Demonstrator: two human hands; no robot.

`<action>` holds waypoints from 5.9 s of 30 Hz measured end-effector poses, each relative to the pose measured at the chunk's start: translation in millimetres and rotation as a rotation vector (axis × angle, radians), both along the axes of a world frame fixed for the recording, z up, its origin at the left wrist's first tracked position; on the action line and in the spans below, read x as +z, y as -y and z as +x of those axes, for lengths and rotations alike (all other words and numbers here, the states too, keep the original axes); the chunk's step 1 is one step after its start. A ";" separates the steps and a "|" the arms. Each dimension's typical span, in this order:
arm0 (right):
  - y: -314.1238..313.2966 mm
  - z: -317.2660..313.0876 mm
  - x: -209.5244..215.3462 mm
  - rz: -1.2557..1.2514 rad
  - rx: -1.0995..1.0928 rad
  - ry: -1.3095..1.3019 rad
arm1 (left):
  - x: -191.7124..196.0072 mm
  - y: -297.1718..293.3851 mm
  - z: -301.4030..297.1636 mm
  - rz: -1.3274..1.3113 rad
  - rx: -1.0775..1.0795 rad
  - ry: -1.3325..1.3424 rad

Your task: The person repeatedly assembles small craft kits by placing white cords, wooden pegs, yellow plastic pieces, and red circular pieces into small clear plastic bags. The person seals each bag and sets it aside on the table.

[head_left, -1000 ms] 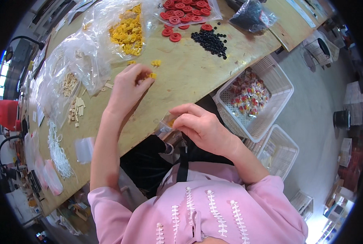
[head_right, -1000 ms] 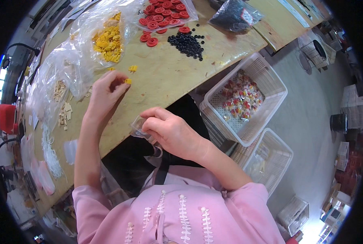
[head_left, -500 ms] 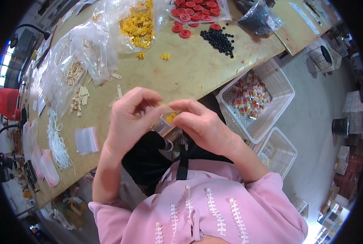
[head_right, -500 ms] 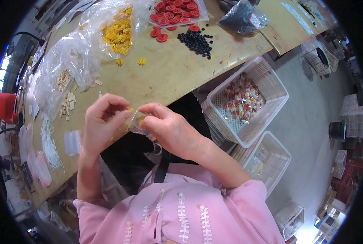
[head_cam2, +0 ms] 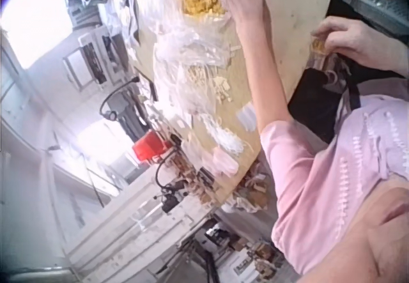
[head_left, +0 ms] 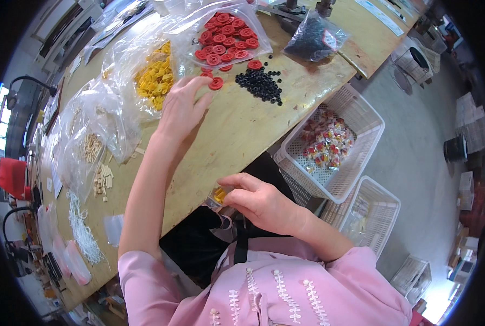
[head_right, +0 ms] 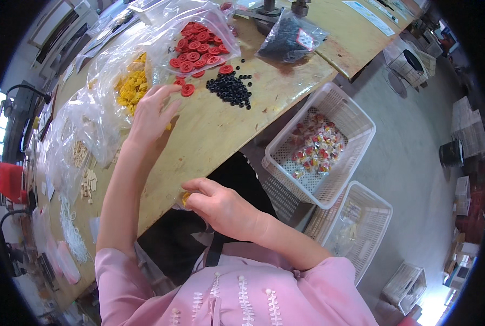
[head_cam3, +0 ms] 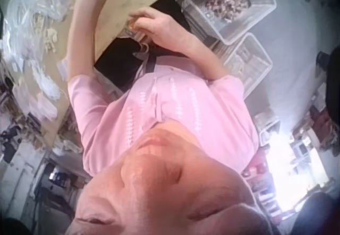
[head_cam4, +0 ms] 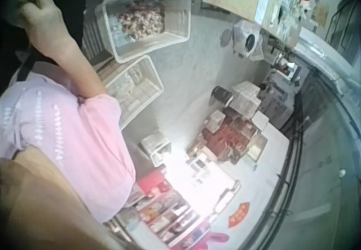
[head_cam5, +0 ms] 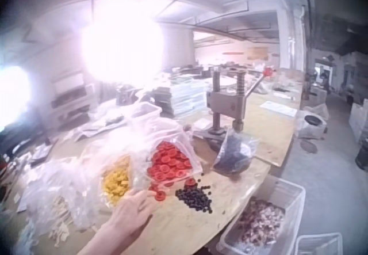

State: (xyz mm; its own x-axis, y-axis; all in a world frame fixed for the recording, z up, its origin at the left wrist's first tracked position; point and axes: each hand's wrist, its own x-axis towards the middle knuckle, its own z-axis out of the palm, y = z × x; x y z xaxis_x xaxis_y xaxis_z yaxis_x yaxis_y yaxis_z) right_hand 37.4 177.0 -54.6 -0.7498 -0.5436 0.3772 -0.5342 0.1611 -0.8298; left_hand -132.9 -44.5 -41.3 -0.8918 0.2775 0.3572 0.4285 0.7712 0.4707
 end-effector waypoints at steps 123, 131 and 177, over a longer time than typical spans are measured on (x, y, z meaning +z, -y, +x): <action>-73.4 -14.2 -26.0 0.058 -0.249 0.056 | 4.2 -98.0 58.1 0.244 -0.334 0.196; -79.2 -10.5 -28.6 0.101 -0.268 0.035 | -22.8 -122.5 -3.2 0.042 -0.378 -0.023; 23.4 11.3 16.4 0.110 0.000 -0.225 | -9.2 16.0 239.4 0.667 0.005 0.254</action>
State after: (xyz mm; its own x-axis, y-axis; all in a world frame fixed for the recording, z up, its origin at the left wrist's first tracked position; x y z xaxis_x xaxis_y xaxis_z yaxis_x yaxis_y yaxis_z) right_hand 48.7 153.5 -38.2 -0.6535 -0.5910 0.4729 -0.7035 0.2438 -0.6676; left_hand 106.5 -60.5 -50.5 -0.9707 0.0674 0.2307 0.2403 0.2855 0.9278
